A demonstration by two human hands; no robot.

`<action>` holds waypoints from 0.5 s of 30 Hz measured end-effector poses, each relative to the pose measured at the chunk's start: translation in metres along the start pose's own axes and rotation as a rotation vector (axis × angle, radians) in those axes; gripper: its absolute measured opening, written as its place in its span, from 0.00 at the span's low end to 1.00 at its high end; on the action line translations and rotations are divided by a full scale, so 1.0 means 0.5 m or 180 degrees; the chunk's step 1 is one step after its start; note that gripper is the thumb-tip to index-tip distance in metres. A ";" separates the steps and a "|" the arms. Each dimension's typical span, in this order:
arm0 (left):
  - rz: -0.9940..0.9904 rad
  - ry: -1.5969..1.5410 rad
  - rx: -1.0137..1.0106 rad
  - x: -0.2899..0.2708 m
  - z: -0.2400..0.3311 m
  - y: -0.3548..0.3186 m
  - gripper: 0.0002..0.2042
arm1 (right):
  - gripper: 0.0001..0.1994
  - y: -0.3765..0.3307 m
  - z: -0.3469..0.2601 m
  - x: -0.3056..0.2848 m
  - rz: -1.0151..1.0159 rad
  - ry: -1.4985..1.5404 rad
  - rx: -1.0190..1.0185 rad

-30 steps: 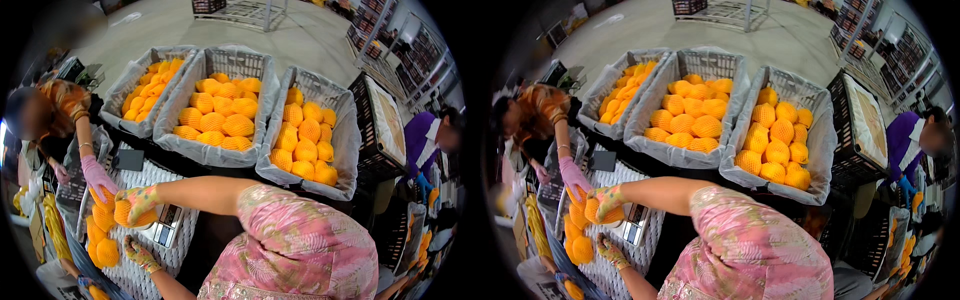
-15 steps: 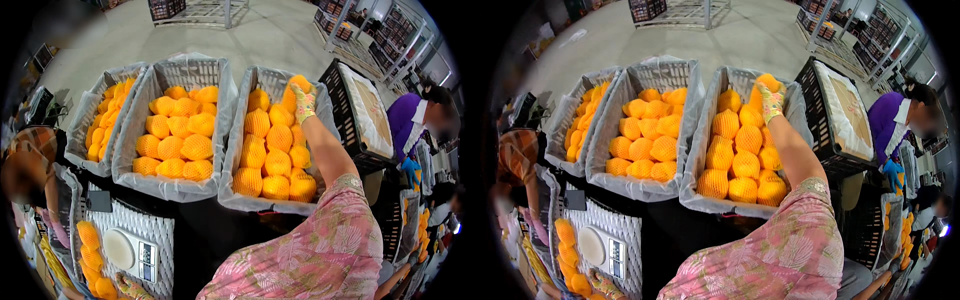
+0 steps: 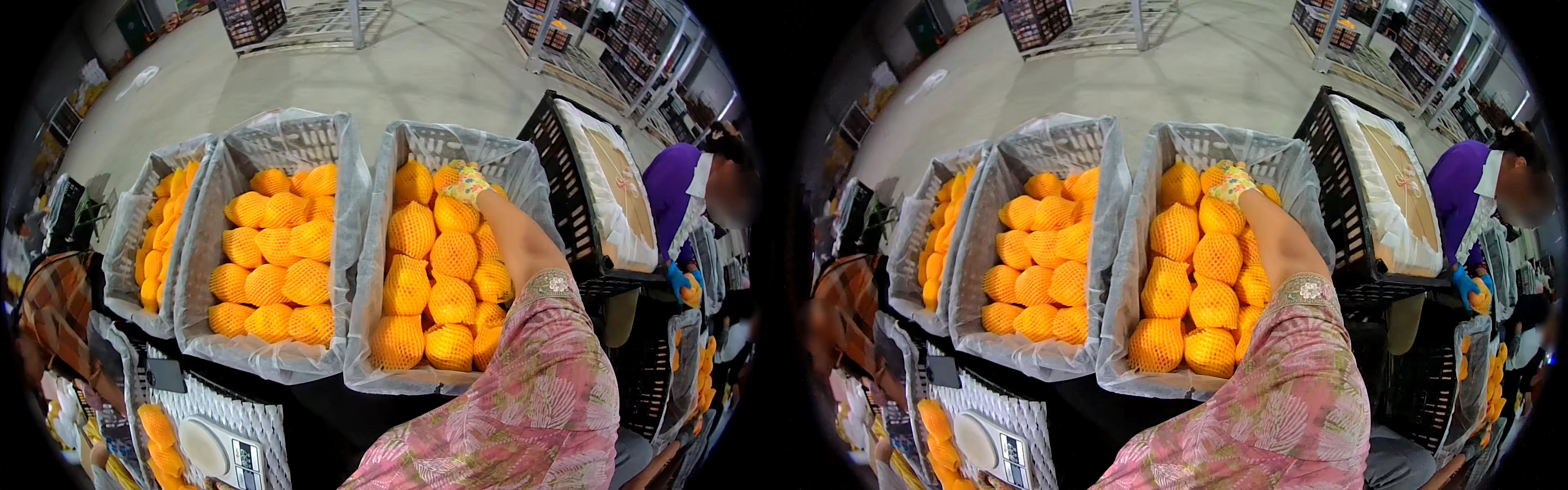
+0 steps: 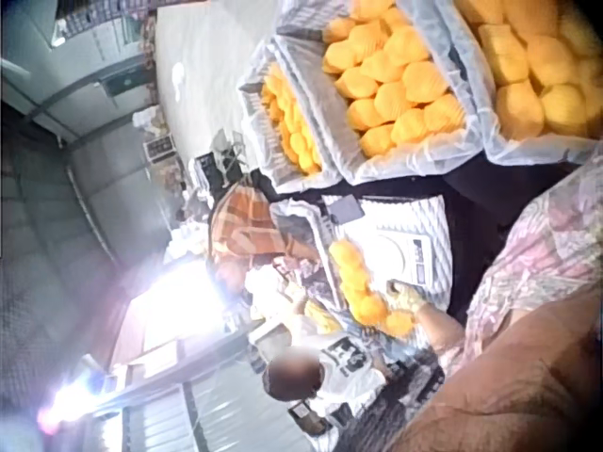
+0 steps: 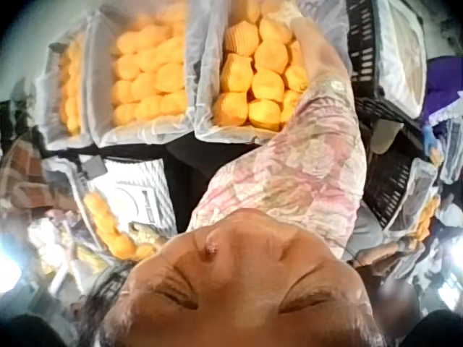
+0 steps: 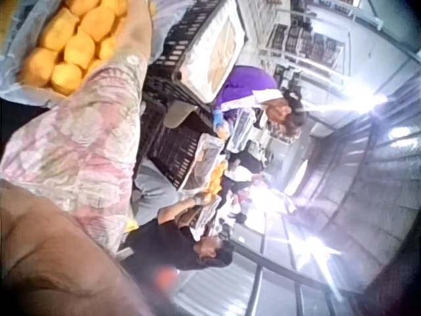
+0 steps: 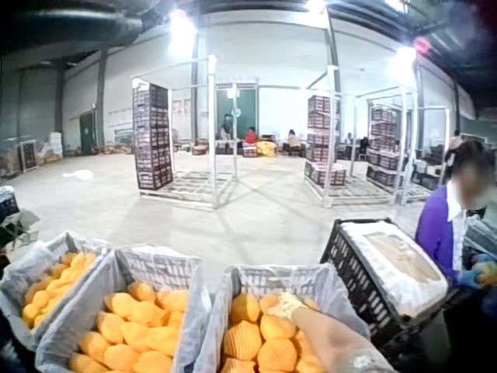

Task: The person repeatedly picks up yellow, foam-wrapped mangoes from a large bin and places them onto a digital scale. After weighing, the mangoes are moved to a white woven basket. The person wears floral-patterned gloves during the task.

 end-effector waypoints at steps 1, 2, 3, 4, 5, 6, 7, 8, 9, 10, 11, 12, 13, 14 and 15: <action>0.0013 0.0004 -0.0002 0.001 0.007 0.003 0.17 | 0.42 -0.007 -0.008 -0.010 -0.0067 0.0024 0.0056; 0.0021 0.0006 0.0007 0.000 0.013 0.004 0.16 | 0.42 -0.012 -0.022 -0.013 -0.0096 -0.0016 -0.0012; 0.0023 -0.0065 0.0061 0.016 0.035 0.011 0.16 | 0.44 0.027 0.021 0.012 0.0059 -0.0119 0.0121; 0.0040 -0.0079 0.0077 0.021 0.046 0.016 0.16 | 0.45 0.036 0.012 0.009 0.0200 -0.0204 0.0211; 0.0083 -0.0118 0.0081 0.022 0.052 0.016 0.16 | 0.47 0.037 0.026 0.011 0.0172 -0.0028 0.0500; 0.0135 -0.0056 0.0046 -0.001 0.041 0.008 0.16 | 0.48 -0.006 -0.028 -0.002 0.0077 0.0188 0.0713; 0.0160 -0.0103 0.0080 0.001 0.050 0.013 0.16 | 0.50 -0.001 -0.024 -0.003 -0.0036 0.0113 0.0738; 0.0164 -0.0144 0.0125 0.008 0.062 0.018 0.16 | 0.52 0.013 -0.010 0.003 -0.0163 0.0040 0.0772; 0.0161 -0.0185 0.0168 0.015 0.071 0.026 0.16 | 0.54 0.020 0.003 0.012 -0.0293 -0.0032 0.0800; 0.0169 -0.0211 0.0202 0.017 0.080 0.028 0.16 | 0.52 0.023 0.008 0.017 -0.0208 -0.0019 0.0890; 0.0159 -0.0279 0.0212 0.026 0.086 0.030 0.16 | 0.50 0.022 0.010 0.018 -0.0114 -0.0040 0.0971; 0.0139 -0.0318 0.0232 0.035 0.094 0.033 0.16 | 0.49 0.017 0.018 0.013 -0.0019 -0.0064 0.1049; 0.0135 -0.0333 0.0217 0.034 0.089 0.037 0.17 | 0.49 0.008 0.014 0.009 0.0032 0.0030 0.1052; 0.0150 -0.0353 0.0211 0.034 0.091 0.038 0.17 | 0.49 -0.004 0.016 0.000 0.0083 0.0123 0.1051; 0.0150 -0.0390 0.0206 0.037 0.092 0.039 0.17 | 0.50 -0.011 0.019 -0.009 0.0135 0.0215 0.1044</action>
Point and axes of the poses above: each hand's wrist, its own y-axis towards the middle knuckle, its own x-axis out of the palm, z = x × y, the point moved 9 cm from there along y, towards the middle knuckle, and after that the axes turned 2 degrees about -y, right-handed, at the moved point
